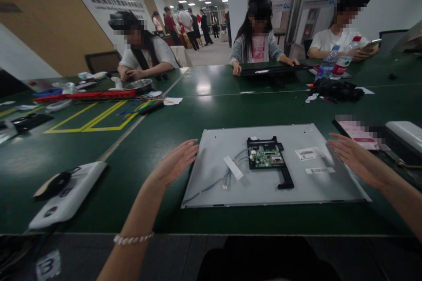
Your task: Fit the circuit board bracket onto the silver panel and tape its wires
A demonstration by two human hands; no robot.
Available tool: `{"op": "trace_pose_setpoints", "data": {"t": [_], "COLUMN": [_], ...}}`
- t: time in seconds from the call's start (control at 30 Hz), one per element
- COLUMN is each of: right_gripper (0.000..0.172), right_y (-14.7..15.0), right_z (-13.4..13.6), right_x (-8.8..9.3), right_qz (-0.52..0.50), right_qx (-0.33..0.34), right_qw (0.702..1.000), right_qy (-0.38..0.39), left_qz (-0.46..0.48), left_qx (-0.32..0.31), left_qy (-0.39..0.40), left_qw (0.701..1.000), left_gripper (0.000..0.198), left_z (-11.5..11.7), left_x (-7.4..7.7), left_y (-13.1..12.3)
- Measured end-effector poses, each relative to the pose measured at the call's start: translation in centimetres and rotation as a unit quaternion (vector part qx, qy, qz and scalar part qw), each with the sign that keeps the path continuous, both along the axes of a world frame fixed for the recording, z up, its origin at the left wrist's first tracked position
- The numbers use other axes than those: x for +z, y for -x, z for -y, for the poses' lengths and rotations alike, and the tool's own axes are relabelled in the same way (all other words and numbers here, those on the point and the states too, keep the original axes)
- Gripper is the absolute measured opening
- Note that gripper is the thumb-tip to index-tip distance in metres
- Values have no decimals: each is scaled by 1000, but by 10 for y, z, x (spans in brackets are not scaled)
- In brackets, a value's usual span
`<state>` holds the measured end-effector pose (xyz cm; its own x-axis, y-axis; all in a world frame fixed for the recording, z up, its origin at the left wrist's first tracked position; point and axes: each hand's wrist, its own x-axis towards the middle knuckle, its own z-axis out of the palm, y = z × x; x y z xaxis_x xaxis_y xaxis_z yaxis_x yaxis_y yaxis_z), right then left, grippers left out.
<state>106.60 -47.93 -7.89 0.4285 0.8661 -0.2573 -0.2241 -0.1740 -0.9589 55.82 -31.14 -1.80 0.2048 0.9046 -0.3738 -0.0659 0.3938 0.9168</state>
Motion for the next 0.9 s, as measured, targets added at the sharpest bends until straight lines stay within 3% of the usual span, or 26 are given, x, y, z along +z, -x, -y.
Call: {"op": "trace_pose_setpoints", "data": {"t": [0.5,0.9], "right_gripper": [42,44], "right_y": [3,-5], "right_z": [-11,4], "right_x": [1,10], "right_qz": [-16,-27], "right_qx": [15,23], "right_qw": [1000,999], "right_qy": [5,40], "left_qz": [-3,-24], "left_qx": [45,2], "left_qy": [-18,-9], "left_qw": [999,1000], "left_gripper": [26,29], "left_z": [-7,10], "left_x": [-1,7], "left_y": [-4,1]}}
